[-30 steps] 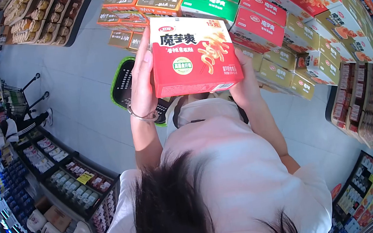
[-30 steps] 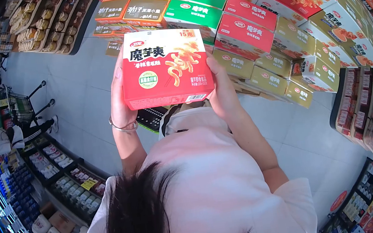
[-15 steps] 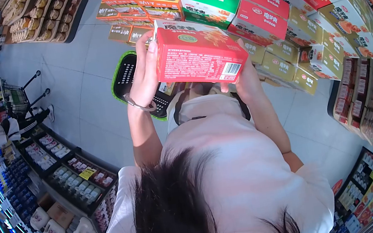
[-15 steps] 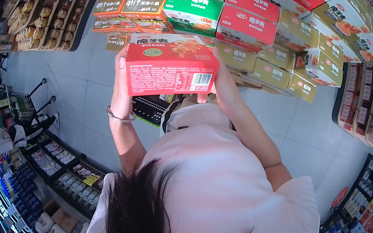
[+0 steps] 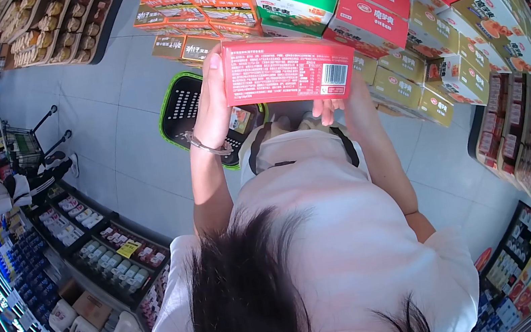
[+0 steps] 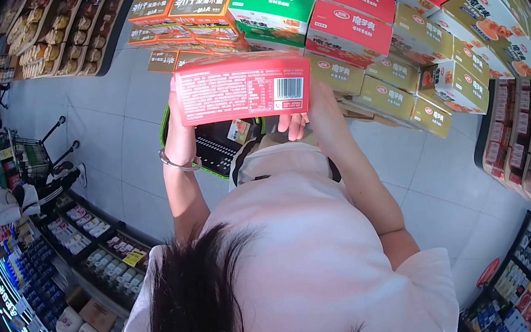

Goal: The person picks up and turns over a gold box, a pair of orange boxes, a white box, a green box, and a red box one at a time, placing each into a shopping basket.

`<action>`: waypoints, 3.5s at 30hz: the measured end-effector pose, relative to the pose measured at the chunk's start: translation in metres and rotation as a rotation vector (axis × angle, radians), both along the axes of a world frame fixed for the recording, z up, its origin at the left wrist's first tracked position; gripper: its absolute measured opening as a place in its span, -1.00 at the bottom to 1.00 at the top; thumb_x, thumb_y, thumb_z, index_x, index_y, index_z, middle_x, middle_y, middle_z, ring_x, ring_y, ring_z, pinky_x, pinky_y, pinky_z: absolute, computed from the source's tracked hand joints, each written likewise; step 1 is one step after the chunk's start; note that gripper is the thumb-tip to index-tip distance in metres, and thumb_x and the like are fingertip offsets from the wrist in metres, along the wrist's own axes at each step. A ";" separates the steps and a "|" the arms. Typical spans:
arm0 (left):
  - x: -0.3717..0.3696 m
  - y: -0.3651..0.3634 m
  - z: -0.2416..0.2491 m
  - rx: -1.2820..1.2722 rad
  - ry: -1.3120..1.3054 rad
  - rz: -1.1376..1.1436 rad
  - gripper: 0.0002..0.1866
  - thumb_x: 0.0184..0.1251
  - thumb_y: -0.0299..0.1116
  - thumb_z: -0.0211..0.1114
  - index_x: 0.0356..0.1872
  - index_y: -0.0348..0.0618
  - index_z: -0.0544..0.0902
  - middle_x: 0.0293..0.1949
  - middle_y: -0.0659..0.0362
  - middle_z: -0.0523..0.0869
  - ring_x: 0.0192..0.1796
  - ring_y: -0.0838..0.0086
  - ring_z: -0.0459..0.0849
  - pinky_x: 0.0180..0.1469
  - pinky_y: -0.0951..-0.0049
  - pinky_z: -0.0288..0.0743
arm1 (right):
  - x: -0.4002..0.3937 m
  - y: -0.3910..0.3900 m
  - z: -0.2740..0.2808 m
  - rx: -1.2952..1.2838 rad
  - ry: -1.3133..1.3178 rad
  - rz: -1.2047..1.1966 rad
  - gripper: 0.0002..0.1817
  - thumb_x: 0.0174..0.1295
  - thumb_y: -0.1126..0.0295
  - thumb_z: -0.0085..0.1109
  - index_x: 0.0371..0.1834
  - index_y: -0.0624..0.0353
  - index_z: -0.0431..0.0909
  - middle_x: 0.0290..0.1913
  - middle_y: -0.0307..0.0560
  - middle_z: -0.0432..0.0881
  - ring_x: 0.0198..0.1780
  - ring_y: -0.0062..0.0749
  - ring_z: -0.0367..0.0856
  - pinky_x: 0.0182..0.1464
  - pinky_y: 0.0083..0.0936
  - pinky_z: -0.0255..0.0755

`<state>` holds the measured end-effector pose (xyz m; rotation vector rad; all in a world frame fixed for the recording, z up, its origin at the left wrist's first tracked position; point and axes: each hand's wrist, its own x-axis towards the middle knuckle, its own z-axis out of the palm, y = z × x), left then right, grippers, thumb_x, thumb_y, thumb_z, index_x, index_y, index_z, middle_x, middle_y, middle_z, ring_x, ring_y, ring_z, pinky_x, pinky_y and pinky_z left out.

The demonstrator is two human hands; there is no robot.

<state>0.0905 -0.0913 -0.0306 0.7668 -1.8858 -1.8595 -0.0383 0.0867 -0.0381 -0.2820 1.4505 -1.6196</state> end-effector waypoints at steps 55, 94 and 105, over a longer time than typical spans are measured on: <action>0.124 -0.041 -0.044 0.272 0.023 0.134 -0.27 0.49 0.12 -0.33 0.43 -0.29 0.01 0.37 0.02 0.24 0.39 0.35 0.21 0.39 0.39 0.05 | 0.091 -0.077 -0.037 -0.037 0.054 0.119 -0.43 0.42 0.18 -0.31 0.43 0.22 0.09 0.27 0.05 0.39 0.17 -0.39 0.49 0.14 -0.51 0.37; 0.235 -0.097 -0.794 0.722 -0.513 0.973 0.18 -0.09 -0.20 0.54 0.45 -0.02 -0.17 0.13 -0.05 0.52 0.11 0.26 0.57 0.16 0.36 0.47 | 0.128 0.011 -0.424 0.947 -0.075 0.713 -0.67 0.38 0.32 -0.06 0.12 0.23 0.46 -0.15 -0.07 0.64 -0.15 -0.43 0.63 -0.07 -0.54 0.47; 0.201 -0.174 -0.803 1.026 -0.384 1.267 0.38 -0.20 -0.60 0.51 0.41 0.06 -0.52 0.22 -0.16 0.32 0.06 0.06 0.58 -0.05 0.07 0.62 | 0.093 0.000 -0.474 0.952 -0.148 0.543 -0.71 0.38 0.40 -0.07 0.06 0.33 0.48 -0.16 -0.06 0.63 -0.19 -0.46 0.63 -0.09 -0.56 0.51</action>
